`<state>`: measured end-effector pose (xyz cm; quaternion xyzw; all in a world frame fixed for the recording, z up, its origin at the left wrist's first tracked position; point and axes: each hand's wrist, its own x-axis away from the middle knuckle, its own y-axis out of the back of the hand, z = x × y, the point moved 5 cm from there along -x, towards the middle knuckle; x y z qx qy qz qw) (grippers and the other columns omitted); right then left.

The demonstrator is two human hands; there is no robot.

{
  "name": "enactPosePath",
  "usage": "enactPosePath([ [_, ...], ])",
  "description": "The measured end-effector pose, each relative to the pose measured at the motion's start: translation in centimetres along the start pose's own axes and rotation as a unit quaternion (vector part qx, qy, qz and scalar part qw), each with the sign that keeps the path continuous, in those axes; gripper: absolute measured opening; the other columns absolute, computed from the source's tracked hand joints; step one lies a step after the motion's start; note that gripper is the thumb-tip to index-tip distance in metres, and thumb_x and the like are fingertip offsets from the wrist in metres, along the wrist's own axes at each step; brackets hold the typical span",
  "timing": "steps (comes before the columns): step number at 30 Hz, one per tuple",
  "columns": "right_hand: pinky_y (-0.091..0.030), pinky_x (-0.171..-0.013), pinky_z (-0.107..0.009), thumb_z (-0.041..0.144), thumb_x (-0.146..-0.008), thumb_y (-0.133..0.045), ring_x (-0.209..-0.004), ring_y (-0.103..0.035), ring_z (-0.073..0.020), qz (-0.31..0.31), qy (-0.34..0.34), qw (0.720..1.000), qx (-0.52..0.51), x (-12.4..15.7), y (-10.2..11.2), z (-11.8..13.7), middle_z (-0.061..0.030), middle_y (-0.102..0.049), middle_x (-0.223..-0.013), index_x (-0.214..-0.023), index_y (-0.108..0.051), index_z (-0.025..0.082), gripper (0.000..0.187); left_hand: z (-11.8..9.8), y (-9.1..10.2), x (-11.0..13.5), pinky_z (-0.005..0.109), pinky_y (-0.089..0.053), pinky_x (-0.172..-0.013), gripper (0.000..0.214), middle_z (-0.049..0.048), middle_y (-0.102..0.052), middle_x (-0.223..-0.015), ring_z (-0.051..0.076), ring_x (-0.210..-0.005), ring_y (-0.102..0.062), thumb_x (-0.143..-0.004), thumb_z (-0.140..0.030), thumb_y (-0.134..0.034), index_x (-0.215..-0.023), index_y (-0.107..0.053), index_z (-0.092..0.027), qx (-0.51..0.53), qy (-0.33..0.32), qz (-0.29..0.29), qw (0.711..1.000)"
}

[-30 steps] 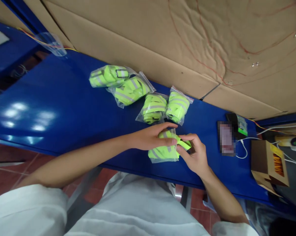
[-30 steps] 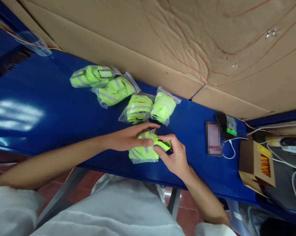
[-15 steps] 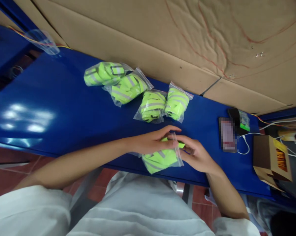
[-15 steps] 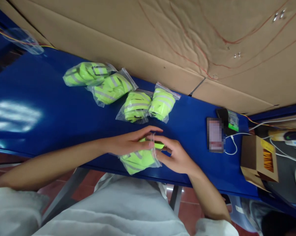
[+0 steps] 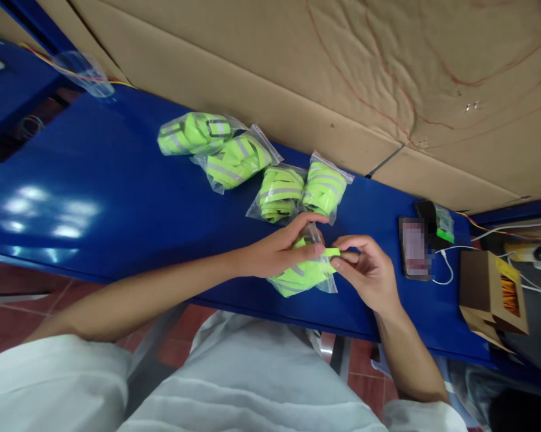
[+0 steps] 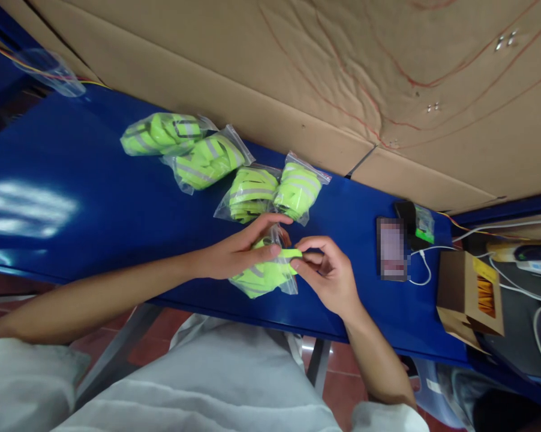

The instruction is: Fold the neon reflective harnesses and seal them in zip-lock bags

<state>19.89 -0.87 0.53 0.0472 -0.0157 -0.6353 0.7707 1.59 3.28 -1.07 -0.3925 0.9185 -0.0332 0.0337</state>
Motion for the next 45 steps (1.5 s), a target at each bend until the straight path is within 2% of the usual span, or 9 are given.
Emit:
enactPosePath([
  [4,-0.063,-0.076,-0.021,0.021,-0.091,-0.078,-0.088,-0.074,-0.0123,0.030,-0.011,0.999,0.002,-0.2,-0.4,-0.2,-0.0042,-0.074,-0.104,-0.095,-0.072,0.020,0.008,0.0,-0.1,0.1,0.034,-0.050,-0.091,0.055,0.0068,-0.061,-0.118,0.019,-0.105,-0.061,-0.102,-0.050,-0.058,-0.148,-0.041,-0.026,-0.012,0.022,0.013,1.000],
  [10,-0.062,-0.083,-0.021,0.012,-0.092,-0.074,-0.104,-0.074,-0.0141,0.001,0.057,0.997,0.059,0.8,-0.7,0.6,-0.0043,-0.072,-0.116,-0.106,-0.075,0.026,0.020,1.3,-0.3,0.3,0.031,-0.052,-0.072,0.099,0.0082,-0.059,-0.120,0.020,-0.093,-0.064,-0.079,-0.061,-0.082,-0.157,-0.029,-0.030,0.018,0.198,0.050,0.979],
  [15,-0.063,-0.085,-0.024,0.015,-0.099,-0.066,-0.099,-0.077,-0.0159,0.058,0.042,0.983,0.167,1.1,-0.8,0.7,-0.0051,-0.077,-0.118,-0.122,-0.074,0.028,0.027,1.0,-0.5,0.4,0.027,-0.047,-0.071,0.079,0.0004,-0.062,-0.096,0.016,-0.084,-0.059,-0.085,-0.061,-0.077,-0.148,-0.044,-0.026,0.003,0.154,0.030,0.988],
  [21,-0.058,-0.107,-0.036,0.033,-0.092,-0.078,-0.140,-0.060,-0.0292,0.172,0.055,0.964,0.196,1.3,-0.6,0.7,-0.0103,-0.055,-0.157,-0.153,-0.057,0.030,0.064,1.1,0.1,0.2,0.028,-0.046,-0.069,0.072,0.0012,-0.064,-0.096,0.016,-0.081,-0.060,-0.091,-0.060,-0.069,-0.148,-0.042,-0.025,-0.005,0.110,-0.035,0.993],
  [26,-0.048,-0.120,-0.049,0.041,-0.081,-0.088,-0.145,-0.055,-0.0330,0.203,0.053,0.940,0.270,1.0,-2.2,0.1,-0.0128,-0.057,-0.155,-0.151,-0.057,0.027,0.078,1.9,-0.5,-0.4,0.034,-0.051,-0.088,0.077,0.0050,-0.066,-0.109,0.022,-0.102,-0.064,-0.093,-0.060,-0.068,-0.153,-0.038,-0.024,-0.021,0.098,0.031,0.994],
  [29,-0.051,-0.117,-0.042,0.032,-0.090,-0.080,-0.139,-0.060,-0.0275,0.175,0.073,0.945,0.267,0.9,-3.2,0.1,-0.0098,-0.062,-0.148,-0.145,-0.061,0.029,0.058,1.9,-0.8,-0.5,0.036,-0.050,-0.096,0.079,0.0069,-0.067,-0.117,0.022,-0.111,-0.065,-0.093,-0.055,-0.070,-0.155,-0.033,-0.022,0.009,0.097,0.077,0.992],
  [34,-0.056,-0.108,-0.037,0.030,-0.091,-0.079,-0.127,-0.066,-0.0245,0.032,0.087,0.943,0.319,0.8,-2.4,0.7,-0.0108,-0.065,-0.138,-0.144,-0.058,0.027,0.057,1.2,-0.1,-0.6,0.036,-0.050,-0.097,0.066,0.0077,-0.064,-0.125,0.023,-0.115,-0.063,-0.094,-0.053,-0.070,-0.146,-0.042,-0.023,0.001,0.062,-0.001,0.998],
  [41,-0.052,-0.111,-0.041,0.024,-0.095,-0.074,-0.134,-0.062,-0.0257,0.103,0.121,0.922,0.353,1.0,-1.5,1.3,-0.0075,-0.067,-0.141,-0.143,-0.059,0.031,0.051,0.7,-0.1,-0.2,0.038,-0.052,-0.092,0.064,0.0072,-0.067,-0.113,0.023,-0.103,-0.066,-0.095,-0.052,-0.069,-0.147,-0.042,-0.024,-0.022,0.024,-0.024,0.999],
  [45,-0.058,-0.102,-0.037,0.021,-0.097,-0.071,-0.118,-0.070,-0.0220,0.075,0.115,0.930,0.341,1.1,-1.0,2.0,-0.0058,-0.071,-0.131,-0.140,-0.061,0.032,0.045,0.5,-0.2,-0.1,0.036,-0.053,-0.088,0.065,0.0077,-0.069,-0.112,0.022,-0.100,-0.068,-0.096,-0.051,-0.067,-0.148,-0.040,-0.023,-0.020,0.020,-0.012,1.000],
])
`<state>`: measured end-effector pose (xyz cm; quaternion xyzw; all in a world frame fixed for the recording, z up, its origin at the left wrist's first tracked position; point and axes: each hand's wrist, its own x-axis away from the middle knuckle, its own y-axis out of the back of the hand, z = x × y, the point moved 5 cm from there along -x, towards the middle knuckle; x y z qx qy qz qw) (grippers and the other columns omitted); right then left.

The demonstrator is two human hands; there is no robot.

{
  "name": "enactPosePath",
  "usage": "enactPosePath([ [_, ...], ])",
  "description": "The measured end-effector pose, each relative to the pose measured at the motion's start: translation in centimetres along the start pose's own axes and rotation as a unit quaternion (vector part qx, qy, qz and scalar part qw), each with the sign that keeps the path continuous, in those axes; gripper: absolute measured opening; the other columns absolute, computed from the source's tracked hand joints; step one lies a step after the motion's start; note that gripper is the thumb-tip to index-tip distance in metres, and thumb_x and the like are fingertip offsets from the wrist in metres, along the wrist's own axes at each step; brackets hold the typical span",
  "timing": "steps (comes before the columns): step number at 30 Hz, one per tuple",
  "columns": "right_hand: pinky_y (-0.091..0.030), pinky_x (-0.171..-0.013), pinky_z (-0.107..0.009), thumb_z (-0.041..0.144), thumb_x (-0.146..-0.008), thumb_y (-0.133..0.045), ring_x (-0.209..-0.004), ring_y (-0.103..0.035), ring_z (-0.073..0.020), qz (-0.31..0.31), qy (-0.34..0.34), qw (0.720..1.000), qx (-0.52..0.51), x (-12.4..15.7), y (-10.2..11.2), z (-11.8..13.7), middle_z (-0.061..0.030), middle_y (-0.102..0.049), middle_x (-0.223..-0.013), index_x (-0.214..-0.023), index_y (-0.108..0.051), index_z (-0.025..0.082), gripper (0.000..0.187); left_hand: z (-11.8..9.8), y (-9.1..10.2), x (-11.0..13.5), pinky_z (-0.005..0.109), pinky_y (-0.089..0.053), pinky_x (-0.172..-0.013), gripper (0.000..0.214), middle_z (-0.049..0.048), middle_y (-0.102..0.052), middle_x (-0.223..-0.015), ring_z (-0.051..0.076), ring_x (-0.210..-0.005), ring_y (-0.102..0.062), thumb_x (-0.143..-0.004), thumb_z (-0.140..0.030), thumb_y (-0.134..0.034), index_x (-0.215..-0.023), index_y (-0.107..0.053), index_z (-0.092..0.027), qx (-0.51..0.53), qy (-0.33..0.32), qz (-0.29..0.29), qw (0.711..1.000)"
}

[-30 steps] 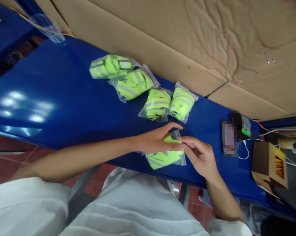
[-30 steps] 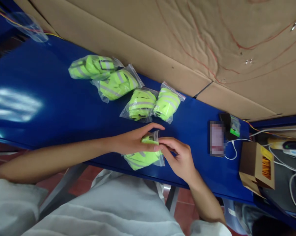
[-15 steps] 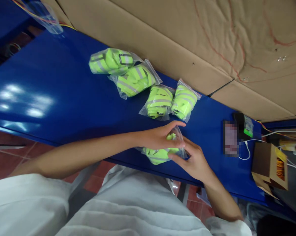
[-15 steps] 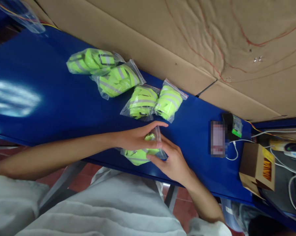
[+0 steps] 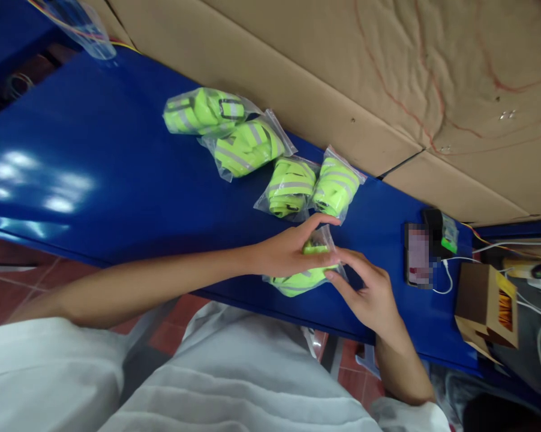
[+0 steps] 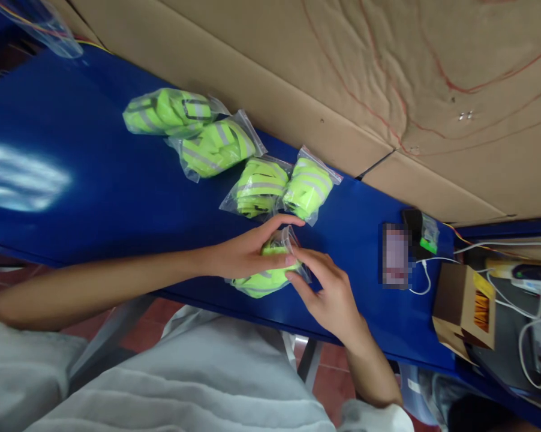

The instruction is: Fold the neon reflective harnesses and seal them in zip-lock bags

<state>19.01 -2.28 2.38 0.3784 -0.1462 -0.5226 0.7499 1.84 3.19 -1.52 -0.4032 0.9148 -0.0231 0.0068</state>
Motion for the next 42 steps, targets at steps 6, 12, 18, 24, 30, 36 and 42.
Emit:
enactPosePath([
  [6,-0.059,-0.097,-0.036,0.020,-0.097,-0.070,-0.109,-0.072,-0.0221,0.014,0.017,0.998,0.052,0.3,0.4,0.8,-0.0057,-0.074,-0.122,-0.135,-0.061,0.029,0.040,-0.6,-0.3,0.4,0.035,-0.053,-0.086,0.073,0.0070,-0.075,-0.108,0.022,-0.094,-0.071,-0.095,-0.055,-0.068,-0.152,-0.037,-0.022,-0.033,-0.004,0.012,0.999],
  [12,-0.058,-0.088,-0.038,0.019,-0.098,-0.067,-0.100,-0.071,-0.0229,0.051,0.057,0.996,0.037,0.1,-0.5,1.1,-0.0080,-0.075,-0.116,-0.135,-0.059,0.026,0.039,-0.7,-0.5,0.6,0.031,-0.051,-0.078,0.074,0.0036,-0.074,-0.097,0.020,-0.085,-0.071,-0.094,-0.057,-0.068,-0.152,-0.038,-0.023,-0.056,-0.016,0.033,0.998],
  [18,-0.055,-0.084,-0.036,0.021,-0.101,-0.064,-0.086,-0.069,-0.0197,0.107,0.096,0.990,0.009,-0.6,-2.3,0.4,-0.0026,-0.075,-0.093,-0.106,-0.065,0.024,0.006,0.4,-0.9,0.4,0.027,-0.047,-0.072,0.067,0.0010,-0.072,-0.089,0.016,-0.078,-0.067,-0.098,-0.056,-0.062,-0.151,-0.041,-0.021,-0.052,0.022,0.083,0.995],
  [24,-0.051,-0.097,-0.041,0.024,-0.104,-0.057,-0.109,-0.071,-0.0235,0.008,0.056,0.998,0.024,-0.9,-3.0,-0.6,-0.0097,-0.074,-0.126,-0.141,-0.055,0.025,0.038,1.5,0.3,-0.5,0.027,-0.051,-0.080,0.057,0.0028,-0.066,-0.105,0.017,-0.096,-0.064,-0.088,-0.047,-0.077,-0.134,-0.054,-0.022,0.085,0.078,-0.007,0.993],
  [30,-0.044,-0.108,-0.050,0.029,-0.100,-0.062,-0.126,-0.067,-0.0289,-0.055,0.115,0.989,0.071,-0.3,-1.9,0.3,-0.0111,-0.066,-0.145,-0.162,-0.031,0.031,0.069,0.9,1.0,-0.8,0.031,-0.051,-0.095,0.054,0.0061,-0.068,-0.117,0.022,-0.114,-0.063,-0.080,-0.044,-0.086,-0.123,-0.067,-0.019,0.155,0.105,-0.030,0.982],
  [36,-0.038,-0.108,-0.051,0.023,-0.096,-0.070,-0.117,-0.069,-0.0295,-0.140,0.070,0.987,0.035,-0.2,-0.2,-0.2,-0.0069,-0.078,-0.113,-0.153,-0.044,0.030,0.063,0.6,1.2,-0.7,0.035,-0.049,-0.099,0.056,0.0068,-0.073,-0.115,0.022,-0.109,-0.065,-0.081,-0.058,-0.082,-0.118,-0.070,-0.017,0.136,0.089,-0.042,0.986],
  [42,-0.040,-0.107,-0.047,0.017,-0.096,-0.066,-0.122,-0.067,-0.0275,-0.096,0.099,0.988,0.063,-0.2,-0.3,0.1,-0.0081,-0.072,-0.128,-0.147,-0.051,0.030,0.054,0.6,1.5,-0.9,0.035,-0.048,-0.103,0.059,0.0062,-0.072,-0.116,0.022,-0.112,-0.064,-0.081,-0.064,-0.080,-0.118,-0.070,-0.019,0.146,0.074,-0.046,0.985],
])
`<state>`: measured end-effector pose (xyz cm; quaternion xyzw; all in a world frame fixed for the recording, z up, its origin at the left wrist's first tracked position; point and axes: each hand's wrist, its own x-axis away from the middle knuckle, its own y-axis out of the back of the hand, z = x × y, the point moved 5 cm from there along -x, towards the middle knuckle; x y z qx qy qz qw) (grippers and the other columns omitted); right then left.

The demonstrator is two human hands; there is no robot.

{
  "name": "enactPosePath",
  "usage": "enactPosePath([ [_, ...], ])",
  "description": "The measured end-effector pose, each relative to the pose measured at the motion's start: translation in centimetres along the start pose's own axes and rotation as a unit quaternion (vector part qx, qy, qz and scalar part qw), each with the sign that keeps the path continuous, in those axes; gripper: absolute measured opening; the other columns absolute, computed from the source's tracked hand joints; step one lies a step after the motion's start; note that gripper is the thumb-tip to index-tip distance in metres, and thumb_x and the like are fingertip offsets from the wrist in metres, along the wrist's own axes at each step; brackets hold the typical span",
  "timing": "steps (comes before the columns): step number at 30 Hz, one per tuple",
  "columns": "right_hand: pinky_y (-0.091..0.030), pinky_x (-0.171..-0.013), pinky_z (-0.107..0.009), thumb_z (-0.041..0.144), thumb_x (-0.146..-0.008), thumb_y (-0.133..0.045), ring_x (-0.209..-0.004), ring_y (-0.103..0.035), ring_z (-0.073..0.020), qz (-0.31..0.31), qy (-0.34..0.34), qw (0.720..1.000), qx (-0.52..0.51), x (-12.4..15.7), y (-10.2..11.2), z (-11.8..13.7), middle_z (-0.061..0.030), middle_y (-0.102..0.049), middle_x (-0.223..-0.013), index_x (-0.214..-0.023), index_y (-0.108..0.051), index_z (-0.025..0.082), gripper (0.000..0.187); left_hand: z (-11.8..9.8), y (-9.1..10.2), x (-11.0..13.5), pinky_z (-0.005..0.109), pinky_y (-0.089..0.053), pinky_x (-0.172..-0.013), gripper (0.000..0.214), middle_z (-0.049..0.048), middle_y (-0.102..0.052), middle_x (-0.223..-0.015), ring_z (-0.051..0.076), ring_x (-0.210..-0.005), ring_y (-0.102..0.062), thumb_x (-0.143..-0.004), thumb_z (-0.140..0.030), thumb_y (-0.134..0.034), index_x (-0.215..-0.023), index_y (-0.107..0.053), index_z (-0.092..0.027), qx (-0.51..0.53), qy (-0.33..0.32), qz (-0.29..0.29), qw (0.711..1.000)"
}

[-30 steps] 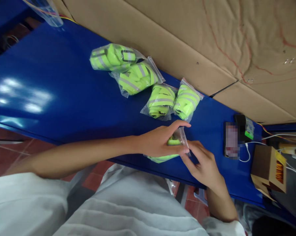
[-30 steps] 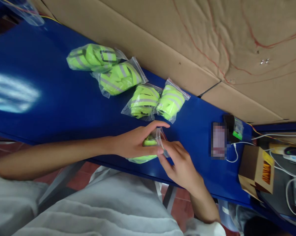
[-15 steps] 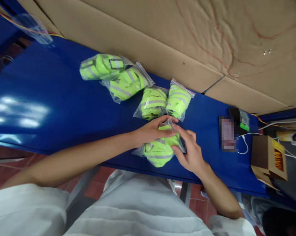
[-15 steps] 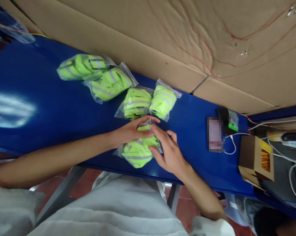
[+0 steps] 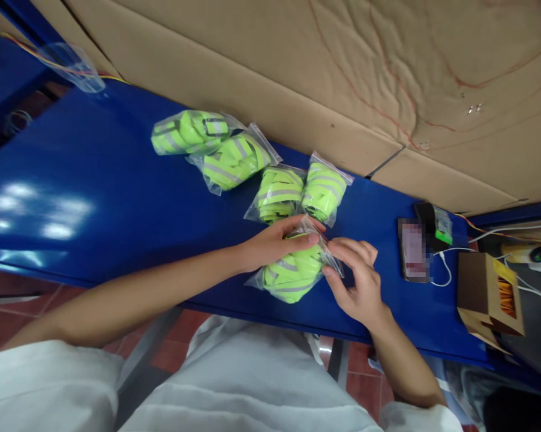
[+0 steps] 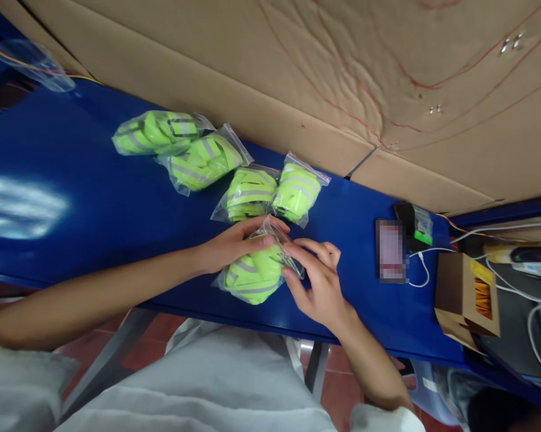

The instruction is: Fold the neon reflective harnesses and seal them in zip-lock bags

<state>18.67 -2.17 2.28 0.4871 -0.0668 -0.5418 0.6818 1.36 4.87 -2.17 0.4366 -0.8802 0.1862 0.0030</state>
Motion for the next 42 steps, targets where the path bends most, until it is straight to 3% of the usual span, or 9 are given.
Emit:
enactPosePath([
  [5,-0.024,-0.125,-0.050,0.021,-0.103,-0.055,-0.152,-0.044,-0.0264,0.114,-0.007,0.991,-0.076,0.0,-1.2,0.0,-0.0103,-0.052,-0.159,-0.165,-0.025,0.028,0.069,0.1,-0.3,0.0,0.034,-0.049,-0.101,0.053,0.0069,-0.070,-0.115,0.022,-0.112,-0.064,-0.088,-0.060,-0.076,-0.118,-0.068,-0.017,-0.018,-0.034,0.019,0.999],
  [10,-0.019,-0.128,-0.052,0.023,-0.105,-0.049,-0.159,-0.034,-0.0258,0.159,0.014,0.986,-0.049,-0.1,-2.8,0.6,-0.0150,-0.049,-0.160,-0.164,-0.022,0.022,0.065,1.2,-1.9,0.3,0.026,-0.050,-0.078,0.051,0.0035,-0.067,-0.097,0.015,-0.088,-0.061,-0.086,-0.061,-0.077,-0.108,-0.066,-0.016,-0.012,-0.020,0.112,0.993],
  [13,-0.025,-0.126,-0.050,0.023,-0.103,-0.055,-0.152,-0.045,-0.0264,0.127,0.028,0.990,-0.052,-0.2,-2.3,0.7,-0.0125,-0.063,-0.147,-0.160,-0.033,0.023,0.061,1.3,-2.0,0.4,0.025,-0.049,-0.074,0.049,0.0024,-0.067,-0.094,0.013,-0.083,-0.061,-0.085,-0.057,-0.079,-0.108,-0.066,-0.016,0.005,0.003,0.103,0.995],
  [18,-0.041,-0.112,-0.050,0.040,-0.091,-0.076,-0.125,-0.063,-0.0308,-0.061,-0.011,0.997,-0.044,-0.5,1.5,-0.5,-0.0113,-0.070,-0.129,-0.142,-0.056,0.026,0.056,0.2,-0.4,0.2,0.031,-0.052,-0.090,0.044,0.0064,-0.077,-0.102,0.020,-0.096,-0.070,-0.084,-0.051,-0.083,-0.107,-0.067,-0.017,0.030,0.019,-0.018,0.999],
  [21,-0.053,-0.097,-0.041,0.046,-0.090,-0.078,-0.108,-0.067,-0.0256,-0.023,-0.090,0.992,-0.082,-0.5,1.3,-1.5,-0.0106,-0.069,-0.121,-0.135,-0.062,0.023,0.053,-0.2,0.3,0.1,0.035,-0.053,-0.094,0.050,0.0087,-0.079,-0.108,0.023,-0.102,-0.071,-0.084,-0.058,-0.080,-0.110,-0.068,-0.017,0.042,0.001,-0.058,0.997],
  [25,-0.056,-0.075,-0.026,0.035,-0.093,-0.077,-0.079,-0.068,-0.0133,0.004,-0.226,0.946,-0.232,-0.1,-0.4,-3.1,-0.0006,-0.072,-0.092,-0.117,-0.067,0.025,0.028,0.1,0.4,0.0,0.038,-0.052,-0.099,0.059,0.0098,-0.078,-0.117,0.025,-0.108,-0.071,-0.083,-0.060,-0.080,-0.122,-0.068,-0.018,0.071,0.006,-0.045,0.996],
  [31,-0.060,-0.077,-0.026,0.035,-0.092,-0.079,-0.080,-0.075,-0.0143,-0.012,-0.324,0.863,-0.388,0.2,-0.5,-4.6,-0.0006,-0.079,-0.094,-0.126,-0.066,0.027,0.037,0.6,1.1,-0.1,0.028,-0.050,-0.085,0.043,0.0053,-0.079,-0.103,0.017,-0.092,-0.069,-0.073,-0.039,-0.094,-0.107,-0.078,-0.018,0.099,0.038,-0.081,0.991],
  [34,-0.059,-0.078,-0.029,0.039,-0.094,-0.076,-0.080,-0.074,-0.0157,-0.007,-0.318,0.890,-0.327,0.2,0.0,-4.9,-0.0015,-0.079,-0.092,-0.128,-0.067,0.025,0.038,0.4,1.5,0.0,0.022,-0.044,-0.074,0.037,0.0008,-0.075,-0.087,0.010,-0.078,-0.061,-0.071,-0.038,-0.095,-0.097,-0.081,-0.018,0.078,0.028,-0.111,0.990],
  [42,-0.051,-0.073,-0.025,0.038,-0.101,-0.067,-0.075,-0.065,-0.0125,-0.014,-0.242,0.956,-0.163,-0.2,0.9,-4.0,0.0000,-0.071,-0.081,-0.088,-0.070,0.021,0.022,-0.2,1.3,0.3,0.021,-0.040,-0.070,0.032,-0.0016,-0.069,-0.079,0.009,-0.074,-0.057,-0.072,-0.041,-0.093,-0.087,-0.078,-0.018,0.055,0.000,-0.127,0.990],
])
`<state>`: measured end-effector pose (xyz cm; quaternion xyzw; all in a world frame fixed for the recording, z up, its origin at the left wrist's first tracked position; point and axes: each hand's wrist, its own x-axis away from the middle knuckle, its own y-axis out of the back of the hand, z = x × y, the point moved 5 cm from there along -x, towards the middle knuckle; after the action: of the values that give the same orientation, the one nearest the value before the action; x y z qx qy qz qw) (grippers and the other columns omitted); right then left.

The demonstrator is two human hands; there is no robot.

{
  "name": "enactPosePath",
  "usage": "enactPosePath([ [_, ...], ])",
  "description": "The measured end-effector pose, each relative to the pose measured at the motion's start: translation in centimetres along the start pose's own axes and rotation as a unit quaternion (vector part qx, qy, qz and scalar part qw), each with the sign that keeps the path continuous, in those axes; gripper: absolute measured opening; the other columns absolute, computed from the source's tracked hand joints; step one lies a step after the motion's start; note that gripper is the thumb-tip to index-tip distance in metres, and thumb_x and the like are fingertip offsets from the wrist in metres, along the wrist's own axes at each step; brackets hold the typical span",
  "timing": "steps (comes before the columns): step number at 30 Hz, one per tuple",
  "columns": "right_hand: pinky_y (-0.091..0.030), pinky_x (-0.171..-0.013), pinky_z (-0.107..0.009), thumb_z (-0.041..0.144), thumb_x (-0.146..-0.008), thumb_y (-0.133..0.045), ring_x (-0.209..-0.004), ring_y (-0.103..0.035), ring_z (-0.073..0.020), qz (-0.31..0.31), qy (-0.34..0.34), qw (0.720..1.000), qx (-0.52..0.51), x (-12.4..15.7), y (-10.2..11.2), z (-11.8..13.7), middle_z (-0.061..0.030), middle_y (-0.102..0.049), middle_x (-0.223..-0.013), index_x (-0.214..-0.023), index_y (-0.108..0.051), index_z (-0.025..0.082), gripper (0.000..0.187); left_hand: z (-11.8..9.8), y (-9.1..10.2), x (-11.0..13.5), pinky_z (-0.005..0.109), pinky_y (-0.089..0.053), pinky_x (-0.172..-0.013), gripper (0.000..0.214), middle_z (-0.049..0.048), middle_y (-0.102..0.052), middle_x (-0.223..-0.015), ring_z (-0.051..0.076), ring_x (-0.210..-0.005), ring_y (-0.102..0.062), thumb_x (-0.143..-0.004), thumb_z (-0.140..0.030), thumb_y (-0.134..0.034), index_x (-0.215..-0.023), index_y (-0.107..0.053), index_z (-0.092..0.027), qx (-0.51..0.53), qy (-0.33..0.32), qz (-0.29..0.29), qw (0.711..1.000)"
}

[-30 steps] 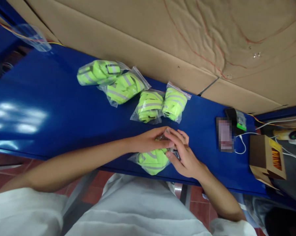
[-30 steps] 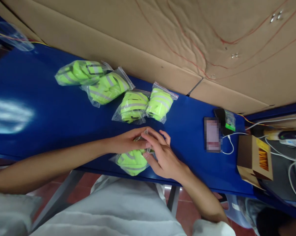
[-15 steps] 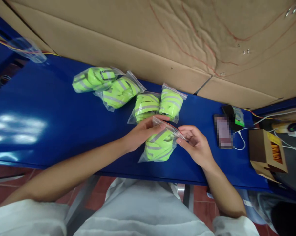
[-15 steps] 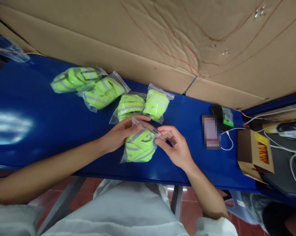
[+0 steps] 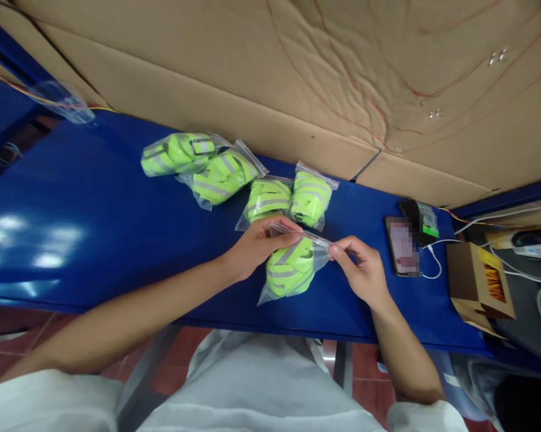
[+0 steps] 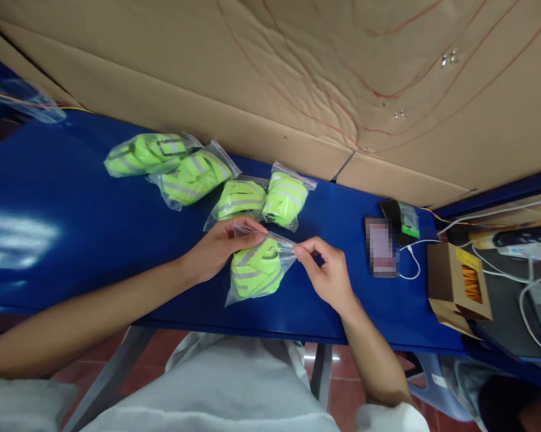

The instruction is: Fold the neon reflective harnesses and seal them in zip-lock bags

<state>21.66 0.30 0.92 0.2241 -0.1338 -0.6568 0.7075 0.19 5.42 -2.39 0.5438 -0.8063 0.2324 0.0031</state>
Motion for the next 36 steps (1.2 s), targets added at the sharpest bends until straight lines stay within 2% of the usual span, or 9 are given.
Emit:
enactPosePath([
  [5,-0.048,-0.071,-0.024,0.038,-0.103,-0.062,-0.072,-0.065,-0.0116,0.014,0.003,0.999,0.043,-0.2,0.0,-0.1,0.0014,-0.070,-0.077,-0.085,-0.065,0.020,0.026,0.4,0.3,-0.2,0.022,-0.041,-0.070,0.036,-0.0012,-0.068,-0.080,0.010,-0.075,-0.056,-0.073,-0.047,-0.092,-0.087,-0.077,-0.017,-0.006,0.008,-0.022,1.000],
  [8,-0.049,-0.072,-0.024,0.041,-0.103,-0.063,-0.073,-0.066,-0.0127,0.029,-0.012,0.999,0.030,-0.7,0.0,-1.1,0.0009,-0.070,-0.077,-0.086,-0.067,0.021,0.027,0.7,0.4,-0.5,0.023,-0.041,-0.072,0.039,-0.0007,-0.069,-0.082,0.010,-0.076,-0.057,-0.073,-0.048,-0.091,-0.091,-0.077,-0.017,-0.016,0.019,-0.006,1.000],
  [13,-0.052,-0.081,-0.027,0.046,-0.101,-0.064,-0.087,-0.067,-0.0162,0.059,-0.019,0.998,-0.008,-1.3,-0.9,-2.0,-0.0024,-0.074,-0.100,-0.105,-0.072,0.022,0.025,1.1,0.1,-0.4,0.025,-0.047,-0.080,0.047,0.0036,-0.075,-0.101,0.015,-0.087,-0.064,-0.073,-0.044,-0.091,-0.108,-0.072,-0.018,-0.023,0.008,0.021,0.999],
  [15,-0.051,-0.080,-0.028,0.047,-0.099,-0.067,-0.087,-0.067,-0.0169,0.080,-0.025,0.996,-0.013,-1.1,-1.7,-2.0,-0.0020,-0.074,-0.099,-0.109,-0.071,0.023,0.027,1.2,-0.1,-0.2,0.025,-0.046,-0.075,0.048,0.0031,-0.074,-0.100,0.014,-0.081,-0.063,-0.077,-0.044,-0.088,-0.112,-0.067,-0.019,-0.035,-0.001,0.030,0.999],
  [18,-0.049,-0.077,-0.027,0.047,-0.097,-0.069,-0.082,-0.065,-0.0162,0.086,-0.039,0.995,-0.030,-0.7,-2.7,-1.7,-0.0008,-0.071,-0.089,-0.100,-0.071,0.022,0.025,1.0,-0.6,0.2,0.023,-0.044,-0.068,0.045,0.0001,-0.072,-0.093,0.011,-0.071,-0.059,-0.080,-0.042,-0.085,-0.109,-0.057,-0.021,-0.051,-0.012,0.044,0.998],
  [22,-0.047,-0.073,-0.025,0.049,-0.094,-0.073,-0.078,-0.061,-0.0143,0.089,-0.082,0.987,-0.104,-0.5,-3.2,-1.5,-0.0006,-0.069,-0.088,-0.096,-0.070,0.021,0.028,0.9,-0.9,0.6,0.023,-0.044,-0.068,0.044,-0.0036,-0.066,-0.083,0.011,-0.069,-0.059,-0.079,-0.039,-0.084,-0.106,-0.053,-0.022,-0.053,-0.005,0.045,0.998],
  [26,-0.041,-0.062,-0.023,0.053,-0.092,-0.073,-0.065,-0.053,-0.0109,0.115,-0.119,0.978,-0.129,-0.3,-3.9,-1.6,0.0016,-0.062,-0.074,-0.087,-0.066,0.019,0.035,1.2,-1.1,0.7,0.024,-0.045,-0.073,0.041,-0.0026,-0.065,-0.085,0.012,-0.075,-0.060,-0.078,-0.040,-0.084,-0.101,-0.057,-0.021,-0.072,0.009,0.043,0.996],
  [31,-0.045,-0.066,-0.023,0.049,-0.092,-0.074,-0.069,-0.058,-0.0116,0.094,-0.105,0.983,-0.114,0.0,-4.2,-1.8,0.0006,-0.065,-0.077,-0.089,-0.065,0.019,0.032,2.1,-0.8,0.4,0.028,-0.046,-0.083,0.051,0.0032,-0.072,-0.099,0.017,-0.091,-0.065,-0.074,-0.047,-0.087,-0.112,-0.069,-0.019,-0.076,0.069,0.033,0.994],
  [36,-0.050,-0.067,-0.025,0.052,-0.091,-0.075,-0.071,-0.064,-0.0140,0.080,-0.103,0.985,-0.112,-0.1,-3.6,-1.7,-0.0016,-0.071,-0.081,-0.090,-0.071,0.019,0.034,1.8,-1.2,0.5,0.026,-0.039,-0.070,0.036,0.0031,-0.070,-0.081,0.014,-0.075,-0.059,-0.074,-0.042,-0.085,-0.094,-0.075,-0.014,-0.086,0.087,0.082,0.989],
])
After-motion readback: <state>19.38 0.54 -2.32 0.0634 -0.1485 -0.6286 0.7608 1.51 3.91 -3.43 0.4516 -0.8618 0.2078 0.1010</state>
